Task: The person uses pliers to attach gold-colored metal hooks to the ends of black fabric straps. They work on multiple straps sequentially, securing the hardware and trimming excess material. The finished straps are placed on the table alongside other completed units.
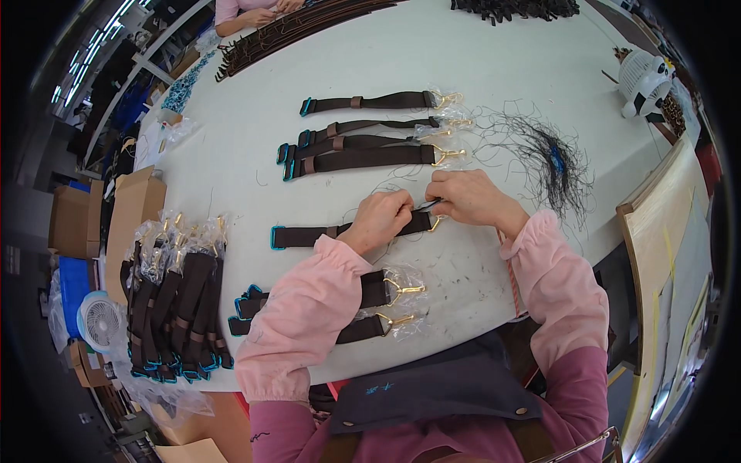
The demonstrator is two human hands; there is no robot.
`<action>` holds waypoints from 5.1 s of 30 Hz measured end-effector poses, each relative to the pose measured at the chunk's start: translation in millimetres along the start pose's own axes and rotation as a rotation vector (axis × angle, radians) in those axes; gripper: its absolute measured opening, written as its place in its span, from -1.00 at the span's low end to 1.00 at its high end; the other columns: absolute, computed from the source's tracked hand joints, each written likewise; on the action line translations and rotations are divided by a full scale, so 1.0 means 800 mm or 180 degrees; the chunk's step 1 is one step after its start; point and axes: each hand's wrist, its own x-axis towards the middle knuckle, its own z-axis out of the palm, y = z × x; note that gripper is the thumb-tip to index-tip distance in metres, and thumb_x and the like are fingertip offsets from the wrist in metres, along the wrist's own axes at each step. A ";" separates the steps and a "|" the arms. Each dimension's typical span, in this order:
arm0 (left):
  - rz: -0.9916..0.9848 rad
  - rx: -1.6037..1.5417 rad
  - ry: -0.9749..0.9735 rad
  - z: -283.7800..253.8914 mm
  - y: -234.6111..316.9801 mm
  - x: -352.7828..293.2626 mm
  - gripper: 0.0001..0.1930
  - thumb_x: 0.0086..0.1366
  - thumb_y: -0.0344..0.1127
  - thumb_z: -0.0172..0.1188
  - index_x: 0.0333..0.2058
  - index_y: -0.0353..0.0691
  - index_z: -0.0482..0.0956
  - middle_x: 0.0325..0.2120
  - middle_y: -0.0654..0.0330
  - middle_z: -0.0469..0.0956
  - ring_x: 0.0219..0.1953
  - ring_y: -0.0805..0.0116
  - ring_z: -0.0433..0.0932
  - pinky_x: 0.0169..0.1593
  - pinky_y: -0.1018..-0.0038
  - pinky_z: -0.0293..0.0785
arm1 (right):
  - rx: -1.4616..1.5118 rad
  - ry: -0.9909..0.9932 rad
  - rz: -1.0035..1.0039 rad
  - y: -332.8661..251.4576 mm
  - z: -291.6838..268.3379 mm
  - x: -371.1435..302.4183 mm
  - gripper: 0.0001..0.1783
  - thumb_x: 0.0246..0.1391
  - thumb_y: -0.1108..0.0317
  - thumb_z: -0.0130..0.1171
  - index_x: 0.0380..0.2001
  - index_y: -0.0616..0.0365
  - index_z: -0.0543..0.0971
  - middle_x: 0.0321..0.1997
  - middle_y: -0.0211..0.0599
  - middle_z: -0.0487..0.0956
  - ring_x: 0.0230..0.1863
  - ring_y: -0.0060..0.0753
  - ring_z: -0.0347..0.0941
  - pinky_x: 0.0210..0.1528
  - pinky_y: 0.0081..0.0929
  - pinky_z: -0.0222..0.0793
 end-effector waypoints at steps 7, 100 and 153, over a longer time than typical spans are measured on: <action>-0.0074 -0.0060 -0.0071 0.000 -0.002 0.001 -0.90 0.04 -0.38 0.01 -0.46 -0.22 0.48 -0.59 0.07 0.52 -0.51 0.07 0.50 -0.41 0.26 0.38 | 0.0206 -0.0257 -0.0097 0.014 -0.005 0.015 -0.79 -0.20 0.28 0.25 -0.43 0.08 0.52 -0.39 -0.40 0.48 -0.29 -0.28 0.43 -0.31 -0.32 0.28; -0.1512 -0.2869 -0.0633 -0.021 0.001 0.018 -0.81 0.22 -0.25 -0.03 -0.42 -0.25 0.43 -0.49 0.16 0.52 -0.53 0.49 0.48 -0.51 0.59 0.44 | 0.0394 0.0939 0.0480 -0.047 0.026 -0.075 -0.74 -0.12 0.32 0.20 -0.34 0.17 0.45 -0.36 -0.21 0.45 -0.37 -0.12 0.45 -0.36 -0.28 0.34; 0.1953 0.1460 -0.0174 -0.007 -0.006 -0.020 -0.88 0.00 -0.47 0.07 -0.43 -0.25 0.38 -0.49 0.19 0.38 -0.43 0.25 0.42 -0.42 0.37 0.38 | 0.0586 0.1086 0.0882 -0.042 0.063 -0.081 -0.77 -0.09 0.32 0.18 -0.36 0.21 0.45 -0.38 -0.19 0.49 -0.43 -0.15 0.47 -0.39 -0.31 0.34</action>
